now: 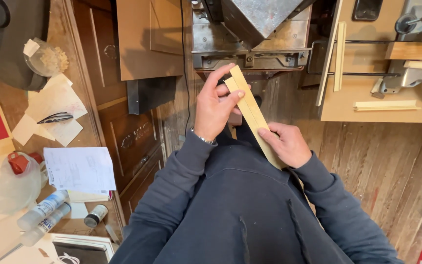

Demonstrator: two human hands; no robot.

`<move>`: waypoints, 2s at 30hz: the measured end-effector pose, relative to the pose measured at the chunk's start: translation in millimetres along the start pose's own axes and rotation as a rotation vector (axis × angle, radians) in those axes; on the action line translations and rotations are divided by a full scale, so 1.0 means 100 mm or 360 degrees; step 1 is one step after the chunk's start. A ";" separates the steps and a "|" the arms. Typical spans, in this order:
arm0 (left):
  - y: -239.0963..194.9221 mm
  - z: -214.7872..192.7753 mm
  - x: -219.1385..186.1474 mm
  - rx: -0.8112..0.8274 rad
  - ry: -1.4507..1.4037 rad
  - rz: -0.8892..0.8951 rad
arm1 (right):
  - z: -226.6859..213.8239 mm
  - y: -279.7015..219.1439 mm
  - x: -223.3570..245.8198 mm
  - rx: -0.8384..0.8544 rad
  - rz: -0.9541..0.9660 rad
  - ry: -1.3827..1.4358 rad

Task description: Cutting and trimming wooden strips for picture framing using a manual miter trimmer and checking measurements.

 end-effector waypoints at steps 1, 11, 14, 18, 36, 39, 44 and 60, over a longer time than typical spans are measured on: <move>-0.02 0.01 -0.01 -0.0004 0.0033 0.0003 | 0.01 -0.02 -0.03 0.0013 0.0034 -0.0018; 0.01 0.01 0.09 -0.0079 0.0077 -0.0033 | -0.02 -0.11 0.19 0.0052 0.0073 -0.0177; 0.00 0.01 0.11 -0.0068 0.0041 -0.0020 | 0.00 -0.13 0.23 0.0043 0.0040 -0.0346; 0.01 0.00 0.16 -0.0115 0.0087 -0.0037 | 0.04 -0.13 0.28 -0.0001 -0.0026 -0.0584; 0.01 -0.23 0.09 -0.0244 0.0065 -0.0027 | 0.24 0.00 0.49 -0.0102 0.0057 -0.0862; 0.02 -0.30 0.09 -0.0265 0.0049 -0.0027 | 0.28 0.05 0.52 -0.0088 0.0080 -0.0903; 0.05 -0.51 0.10 -0.0260 0.0020 -0.0013 | 0.34 0.14 0.58 -0.0099 0.0019 -0.0910; 0.47 -1.24 -0.19 0.1714 0.1447 -0.0585 | 0.78 0.65 0.92 -0.0118 -0.0625 -0.1824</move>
Point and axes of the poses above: each hand's wrist, its own y-axis towards the middle knuckle, its own z-axis out of the palm, x = y × z, the point moved 2 cm from there along y, towards the middle knuckle, and after that the axes turned 2 degrees about x, right-handed, at the moved point
